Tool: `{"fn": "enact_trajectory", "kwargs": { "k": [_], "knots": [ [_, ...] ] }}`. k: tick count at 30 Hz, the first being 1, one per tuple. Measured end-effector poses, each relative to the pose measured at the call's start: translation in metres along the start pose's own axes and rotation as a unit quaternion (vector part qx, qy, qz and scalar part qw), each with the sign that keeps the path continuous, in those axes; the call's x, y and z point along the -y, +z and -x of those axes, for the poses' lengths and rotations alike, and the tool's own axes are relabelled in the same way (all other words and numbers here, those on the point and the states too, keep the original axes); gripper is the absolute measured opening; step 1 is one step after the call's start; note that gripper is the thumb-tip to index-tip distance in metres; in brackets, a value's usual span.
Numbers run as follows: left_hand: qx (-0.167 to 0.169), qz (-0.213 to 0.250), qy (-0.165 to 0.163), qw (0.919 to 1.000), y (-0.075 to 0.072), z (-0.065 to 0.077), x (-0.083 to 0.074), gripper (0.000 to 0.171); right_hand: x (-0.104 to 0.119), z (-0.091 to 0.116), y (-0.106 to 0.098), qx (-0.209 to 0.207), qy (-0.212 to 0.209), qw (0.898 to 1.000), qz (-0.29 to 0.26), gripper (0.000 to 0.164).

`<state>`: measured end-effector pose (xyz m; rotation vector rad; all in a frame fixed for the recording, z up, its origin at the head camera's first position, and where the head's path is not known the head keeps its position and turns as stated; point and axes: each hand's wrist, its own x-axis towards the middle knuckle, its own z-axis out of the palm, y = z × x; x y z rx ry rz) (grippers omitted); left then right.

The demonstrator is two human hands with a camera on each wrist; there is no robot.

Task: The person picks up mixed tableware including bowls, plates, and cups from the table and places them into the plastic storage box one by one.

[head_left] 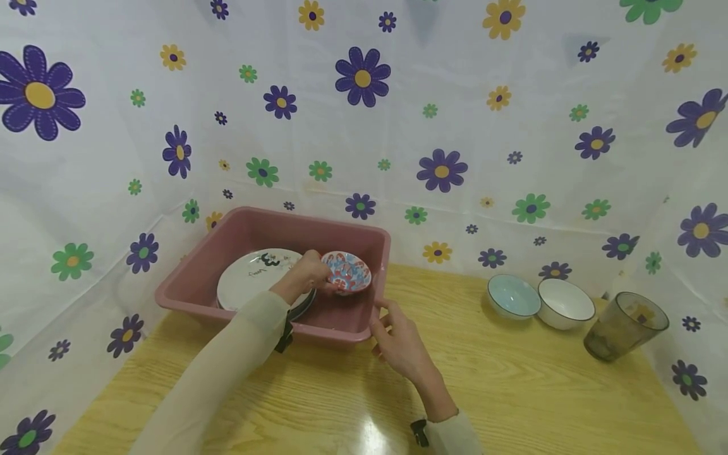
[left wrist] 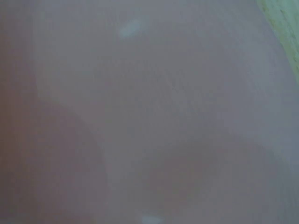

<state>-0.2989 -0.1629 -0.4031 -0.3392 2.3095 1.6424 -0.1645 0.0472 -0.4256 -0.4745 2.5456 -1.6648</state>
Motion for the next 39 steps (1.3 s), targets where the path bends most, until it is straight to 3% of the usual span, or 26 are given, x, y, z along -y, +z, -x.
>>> {"fn": "enact_trajectory", "kwargs": {
  "k": [5, 9, 14, 19, 30, 39],
  "knots": [
    [-0.008, -0.039, 0.008, 0.9992, -0.0005, 0.0000, 0.0029, 0.044, 0.0004, -0.0001, 0.0000, 0.000, -0.003, 1.000, -0.001, 0.040],
    [-0.033, -0.058, 0.022, 0.9975, 0.0003, -0.0028, 0.0059, 0.033, 0.0007, 0.0006, 0.0000, 0.000, -0.001, 1.000, 0.001, 0.040],
    [-0.069, -0.098, 0.029, 0.9924, 0.0019, -0.0060, 0.0073, 0.022, 0.0004, 0.0010, 0.0001, -0.001, -0.002, 1.000, 0.002, 0.040],
    [-0.075, -0.145, 0.021, 0.9865, 0.0030, -0.0059, 0.0066, 0.021, 0.0001, 0.0012, 0.0003, 0.001, -0.002, 1.000, -0.002, 0.040],
    [-0.050, -0.156, 0.045, 0.9854, 0.0004, -0.0022, 0.0039, 0.028, 0.0016, 0.0003, 0.0000, -0.004, -0.010, 1.000, 0.001, 0.039],
    [-0.005, -0.105, 0.049, 0.9932, -0.0018, -0.0027, 0.0073, 0.049, 0.0010, 0.0005, -0.0001, -0.001, -0.007, 1.000, -0.003, 0.040]
  ]
}}
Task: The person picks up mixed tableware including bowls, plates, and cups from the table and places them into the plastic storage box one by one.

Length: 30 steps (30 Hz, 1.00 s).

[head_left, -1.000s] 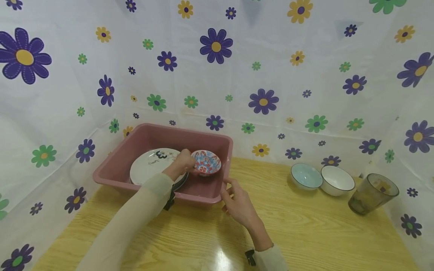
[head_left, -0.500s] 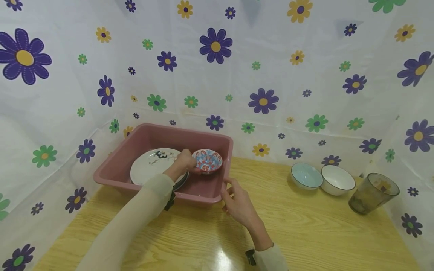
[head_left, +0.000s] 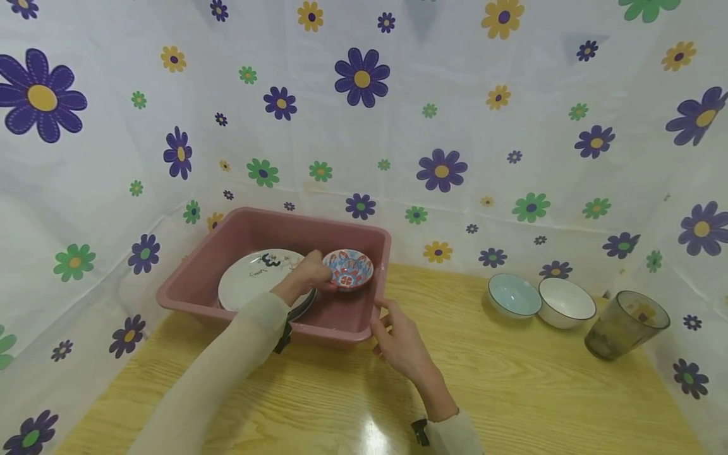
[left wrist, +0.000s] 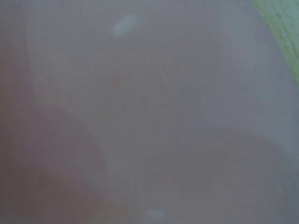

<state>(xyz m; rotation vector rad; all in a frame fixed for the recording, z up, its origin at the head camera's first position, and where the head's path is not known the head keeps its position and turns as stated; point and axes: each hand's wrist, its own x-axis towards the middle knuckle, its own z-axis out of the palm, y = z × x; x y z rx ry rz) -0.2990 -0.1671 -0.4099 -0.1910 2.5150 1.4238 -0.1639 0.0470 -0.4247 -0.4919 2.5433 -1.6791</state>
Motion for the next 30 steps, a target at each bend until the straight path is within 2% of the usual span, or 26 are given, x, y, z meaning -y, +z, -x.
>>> {"fn": "enact_trajectory", "kwargs": {
  "k": [4, 8, 14, 19, 23, 30],
  "knots": [
    [0.018, 0.024, -0.007, 0.9995, -0.001, 0.002, 0.001, 0.059, 0.001, 0.001, 0.001, 0.001, 0.003, 1.000, -0.002, 0.040],
    [0.032, 0.046, -0.010, 0.9984, -0.002, 0.004, -0.001, 0.061, 0.002, 0.001, 0.001, 0.001, 0.004, 1.000, 0.001, 0.040],
    [0.036, 0.038, -0.012, 0.9986, -0.006, 0.010, -0.005, 0.063, 0.002, 0.000, 0.001, 0.003, 0.006, 1.000, 0.001, 0.041],
    [0.035, 0.036, -0.005, 0.9987, -0.009, 0.013, -0.008, 0.060, 0.002, 0.000, 0.001, 0.002, 0.008, 1.000, 0.003, 0.042],
    [0.039, 0.054, -0.007, 0.9978, -0.011, 0.016, -0.009, 0.058, 0.001, 0.000, 0.001, 0.004, 0.011, 1.000, 0.003, 0.042],
    [0.065, 0.071, -0.019, 0.9952, -0.010, 0.021, -0.008, 0.039, 0.002, -0.001, 0.002, 0.003, 0.014, 1.000, 0.005, 0.041]
  ]
}}
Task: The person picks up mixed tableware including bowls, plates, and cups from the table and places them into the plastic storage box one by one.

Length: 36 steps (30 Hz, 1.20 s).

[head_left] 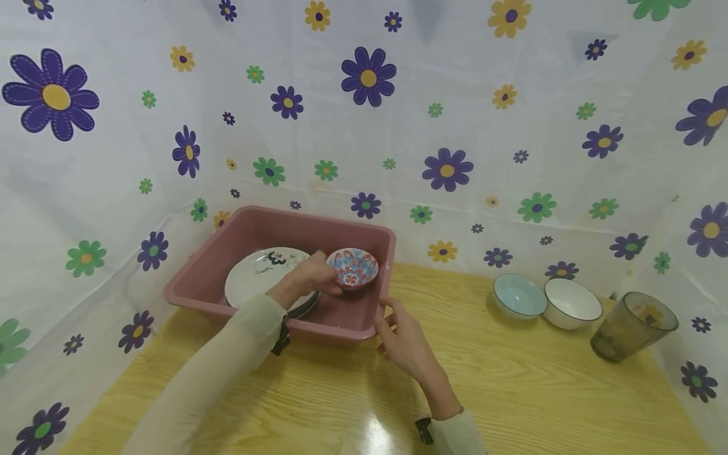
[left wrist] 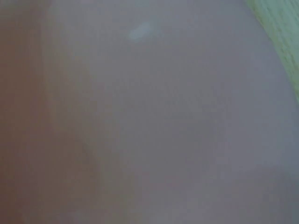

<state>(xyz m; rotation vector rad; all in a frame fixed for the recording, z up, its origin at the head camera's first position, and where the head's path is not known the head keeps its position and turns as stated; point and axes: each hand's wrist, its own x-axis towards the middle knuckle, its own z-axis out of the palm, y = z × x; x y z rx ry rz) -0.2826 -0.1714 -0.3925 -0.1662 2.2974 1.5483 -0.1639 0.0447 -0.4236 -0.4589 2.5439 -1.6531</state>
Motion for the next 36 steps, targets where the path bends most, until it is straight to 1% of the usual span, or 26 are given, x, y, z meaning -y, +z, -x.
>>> {"fn": "enact_trajectory", "kwargs": {
  "k": [2, 6, 9, 12, 15, 17, 21, 25, 29, 32, 34, 36],
  "knots": [
    [0.005, 0.004, 0.003, 1.0000, 0.001, 0.001, 0.000, 0.037, 0.000, 0.000, -0.001, -0.001, 0.001, 1.000, 0.001, 0.040],
    [0.004, 0.005, 0.003, 1.0000, 0.002, 0.004, 0.000, 0.039, 0.000, 0.000, -0.001, 0.002, -0.002, 1.000, 0.002, 0.040],
    [0.016, 0.020, -0.003, 0.9997, 0.004, 0.008, 0.001, 0.051, 0.000, 0.001, -0.002, 0.004, 0.000, 1.000, 0.001, 0.041],
    [0.035, 0.038, -0.008, 0.9987, 0.007, 0.012, 0.002, 0.067, 0.000, 0.001, -0.002, 0.003, 0.004, 1.000, 0.001, 0.041],
    [0.045, 0.042, -0.006, 0.9981, 0.009, 0.016, 0.002, 0.076, -0.001, 0.000, -0.002, 0.002, 0.004, 1.000, 0.001, 0.041],
    [0.044, 0.036, -0.002, 0.9984, 0.010, 0.019, 0.001, 0.076, -0.001, 0.000, -0.002, 0.002, 0.004, 1.000, 0.001, 0.041],
    [0.040, 0.023, 0.010, 0.9989, 0.012, 0.024, 0.001, 0.070, -0.001, -0.001, -0.003, 0.003, 0.006, 1.000, 0.000, 0.041],
    [0.026, 0.002, 0.033, 0.9991, 0.013, 0.028, 0.003, 0.067, -0.001, -0.001, -0.003, 0.003, 0.005, 1.000, 0.003, 0.040],
    [-0.003, -0.044, 0.074, 0.9963, 0.017, 0.034, 0.003, 0.068, -0.001, -0.001, -0.004, 0.003, 0.003, 1.000, 0.005, 0.041],
    [-0.030, -0.094, 0.110, 0.9890, 0.021, 0.041, 0.001, 0.066, 0.000, 0.000, -0.006, 0.003, 0.003, 1.000, 0.004, 0.042],
    [-0.049, -0.127, 0.139, 0.9809, 0.025, 0.045, 0.000, 0.066, 0.000, 0.001, -0.008, 0.001, 0.007, 1.000, 0.005, 0.042],
    [-0.065, -0.151, 0.170, 0.9717, 0.029, 0.050, -0.001, 0.067, 0.001, 0.001, -0.009, -0.003, 0.011, 1.000, 0.005, 0.043]
  ]
}}
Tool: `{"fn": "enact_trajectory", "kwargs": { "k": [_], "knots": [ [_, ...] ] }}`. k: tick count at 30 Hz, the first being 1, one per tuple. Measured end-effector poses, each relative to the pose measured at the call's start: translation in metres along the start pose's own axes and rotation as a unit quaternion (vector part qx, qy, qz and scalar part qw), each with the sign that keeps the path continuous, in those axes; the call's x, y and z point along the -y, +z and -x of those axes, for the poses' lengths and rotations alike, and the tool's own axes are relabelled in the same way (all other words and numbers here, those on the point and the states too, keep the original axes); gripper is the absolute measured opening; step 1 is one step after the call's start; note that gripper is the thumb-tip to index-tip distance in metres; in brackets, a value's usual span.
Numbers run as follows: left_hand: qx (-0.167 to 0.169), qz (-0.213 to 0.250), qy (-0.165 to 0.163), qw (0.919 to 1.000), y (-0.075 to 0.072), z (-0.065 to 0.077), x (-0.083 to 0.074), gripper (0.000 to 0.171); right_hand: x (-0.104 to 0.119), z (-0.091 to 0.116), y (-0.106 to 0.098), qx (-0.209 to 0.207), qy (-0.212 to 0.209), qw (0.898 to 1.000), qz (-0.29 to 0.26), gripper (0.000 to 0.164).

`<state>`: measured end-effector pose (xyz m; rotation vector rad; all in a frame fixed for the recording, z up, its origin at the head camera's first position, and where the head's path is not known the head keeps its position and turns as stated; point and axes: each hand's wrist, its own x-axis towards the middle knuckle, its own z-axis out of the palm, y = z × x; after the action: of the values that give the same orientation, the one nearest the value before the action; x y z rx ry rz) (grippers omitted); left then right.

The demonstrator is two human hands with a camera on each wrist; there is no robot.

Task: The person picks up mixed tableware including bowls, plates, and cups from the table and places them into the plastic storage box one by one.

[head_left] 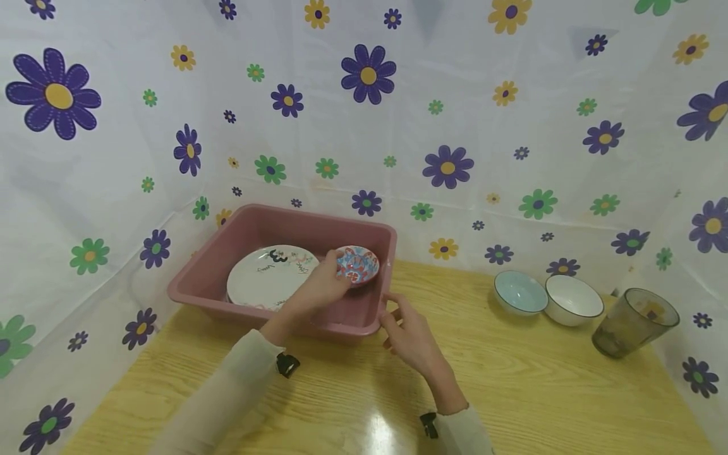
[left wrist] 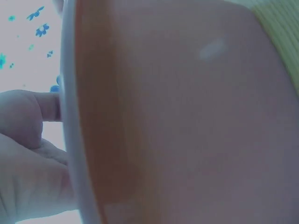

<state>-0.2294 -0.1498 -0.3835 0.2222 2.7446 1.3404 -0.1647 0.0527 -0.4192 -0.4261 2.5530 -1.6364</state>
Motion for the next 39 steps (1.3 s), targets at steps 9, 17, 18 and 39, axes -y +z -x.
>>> {"fn": "enact_trajectory", "kwargs": {
  "k": [9, 17, 18, 39],
  "knots": [
    [-0.043, -0.027, 0.083, 0.9953, 0.013, 0.022, -0.018, 0.063, -0.001, 0.001, -0.010, -0.026, 0.008, 1.000, -0.009, 0.042],
    [-0.070, -0.048, 0.101, 0.9912, 0.026, 0.036, -0.027, 0.059, -0.004, 0.002, -0.021, -0.044, 0.016, 0.999, -0.001, 0.041],
    [-0.079, -0.054, 0.106, 0.9898, 0.027, 0.038, -0.028, 0.059, -0.004, 0.002, -0.022, -0.046, 0.017, 0.999, -0.002, 0.041],
    [-0.201, -0.155, 0.235, 0.9381, 0.052, 0.063, -0.037, 0.039, -0.016, 0.011, -0.049, -0.061, 0.034, 0.997, 0.041, 0.042]
  ]
}}
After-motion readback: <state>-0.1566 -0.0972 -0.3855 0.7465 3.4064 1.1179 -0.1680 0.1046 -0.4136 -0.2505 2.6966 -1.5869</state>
